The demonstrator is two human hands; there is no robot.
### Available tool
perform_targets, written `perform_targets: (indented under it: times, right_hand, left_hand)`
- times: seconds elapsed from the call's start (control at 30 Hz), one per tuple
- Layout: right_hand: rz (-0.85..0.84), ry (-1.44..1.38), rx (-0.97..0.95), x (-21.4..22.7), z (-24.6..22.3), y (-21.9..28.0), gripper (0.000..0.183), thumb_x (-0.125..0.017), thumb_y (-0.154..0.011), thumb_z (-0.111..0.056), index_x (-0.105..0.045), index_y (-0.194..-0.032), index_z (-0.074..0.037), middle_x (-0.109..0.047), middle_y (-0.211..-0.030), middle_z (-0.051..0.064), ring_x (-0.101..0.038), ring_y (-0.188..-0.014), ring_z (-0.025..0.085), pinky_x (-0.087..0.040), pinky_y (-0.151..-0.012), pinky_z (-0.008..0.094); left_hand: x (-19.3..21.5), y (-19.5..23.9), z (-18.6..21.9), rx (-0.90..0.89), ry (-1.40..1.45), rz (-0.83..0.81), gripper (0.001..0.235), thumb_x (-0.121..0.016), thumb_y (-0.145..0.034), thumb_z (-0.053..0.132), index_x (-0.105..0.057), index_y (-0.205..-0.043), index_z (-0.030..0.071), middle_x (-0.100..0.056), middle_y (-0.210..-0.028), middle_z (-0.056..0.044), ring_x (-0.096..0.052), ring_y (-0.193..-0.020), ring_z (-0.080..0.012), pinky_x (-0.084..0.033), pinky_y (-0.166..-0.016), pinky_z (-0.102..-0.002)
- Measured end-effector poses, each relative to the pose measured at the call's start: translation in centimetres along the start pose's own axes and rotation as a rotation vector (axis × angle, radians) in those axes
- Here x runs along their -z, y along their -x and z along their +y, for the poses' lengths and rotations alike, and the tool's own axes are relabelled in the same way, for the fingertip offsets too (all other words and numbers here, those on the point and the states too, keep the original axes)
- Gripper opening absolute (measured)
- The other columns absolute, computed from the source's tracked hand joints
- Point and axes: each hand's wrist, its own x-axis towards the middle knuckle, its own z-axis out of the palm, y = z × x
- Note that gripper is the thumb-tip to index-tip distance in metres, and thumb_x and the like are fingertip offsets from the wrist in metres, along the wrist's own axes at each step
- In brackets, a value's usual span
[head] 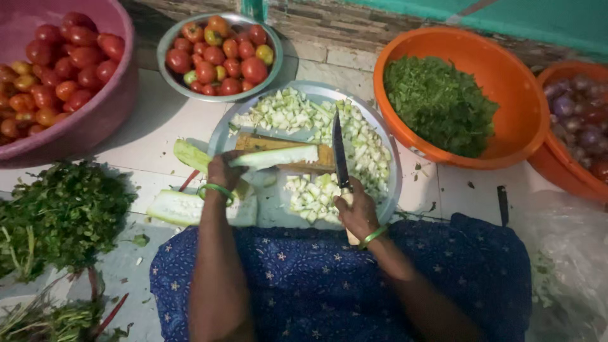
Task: The person sits on the floor and uses a knife to chop a long, light-green vegetable into small pieces on a metal tray. They also scrape the seeds from the vegetable's interior and place them into a separate bowl.
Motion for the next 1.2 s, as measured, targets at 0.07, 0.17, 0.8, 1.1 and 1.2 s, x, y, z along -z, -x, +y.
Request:
perform_targets:
  times: [0.07,0.17,0.8,1.1,1.2]
  right_hand:
    - [0.124,0.135,0.358,-0.5,0.2,0.1,0.054,-0.071,-0.088,-0.017,-0.052,-0.137,-0.004,-0.073,-0.093,0.024,-0.072,-0.08,0.039,-0.057,-0.07,0.046]
    - [0.116,0.145,0.529,-1.8,0.7,-0.5,0.053,-0.069,-0.091,-0.02,-0.053,-0.137,0.0,-0.071,-0.111,0.029,-0.068,-0.101,0.047,-0.055,-0.085,0.05]
    - [-0.009,0.564,0.313,-5.2,-4.5,-2.6,0.068,-0.065,-0.088,-0.017,-0.041,-0.151,-0.007,-0.066,-0.103,0.032,-0.065,-0.087,0.052,-0.053,-0.076,0.059]
    - [-0.281,0.764,0.023,-4.1,-6.0,-6.0,0.049,-0.049,-0.097,-0.017,-0.047,-0.145,-0.006,-0.07,-0.106,0.033,-0.068,-0.101,0.05,-0.054,-0.091,0.057]
    - [-0.18,0.654,0.221,-4.3,-3.5,-5.6,0.058,-0.056,-0.091,-0.018,-0.047,-0.148,-0.013,-0.069,-0.106,0.03,-0.066,-0.099,0.051,-0.051,-0.089,0.058]
  left_hand:
    - [1.0,-0.3,-0.5,-0.014,-0.11,-0.035,0.045,-0.088,-0.069,0.015,-0.079,-0.113,0.013,-0.077,-0.105,-0.018,-0.074,-0.095,-0.0319,-0.057,-0.088,-0.039]
    - [2.2,-0.7,-0.6,0.097,-0.138,-0.116,0.043,-0.083,-0.077,0.014,-0.079,-0.119,0.016,-0.077,-0.104,-0.019,-0.075,-0.095,-0.0331,-0.058,-0.088,-0.04]
    - [1.5,-1.3,0.5,0.114,-0.016,-0.051,0.047,-0.086,-0.07,0.007,-0.078,-0.116,0.011,-0.076,-0.106,-0.019,-0.076,-0.094,-0.0303,-0.058,-0.087,-0.036]
    - [1.7,-0.4,-0.1,0.141,-0.02,-0.033,0.046,-0.084,-0.07,0.004,-0.078,-0.116,0.01,-0.077,-0.104,-0.019,-0.076,-0.094,-0.0281,-0.059,-0.087,-0.036]
    - [2.6,0.0,-0.4,0.127,-0.014,-0.022,0.047,-0.085,-0.071,0.005,-0.079,-0.117,0.012,-0.078,-0.104,-0.018,-0.077,-0.093,-0.0273,-0.059,-0.086,-0.036]
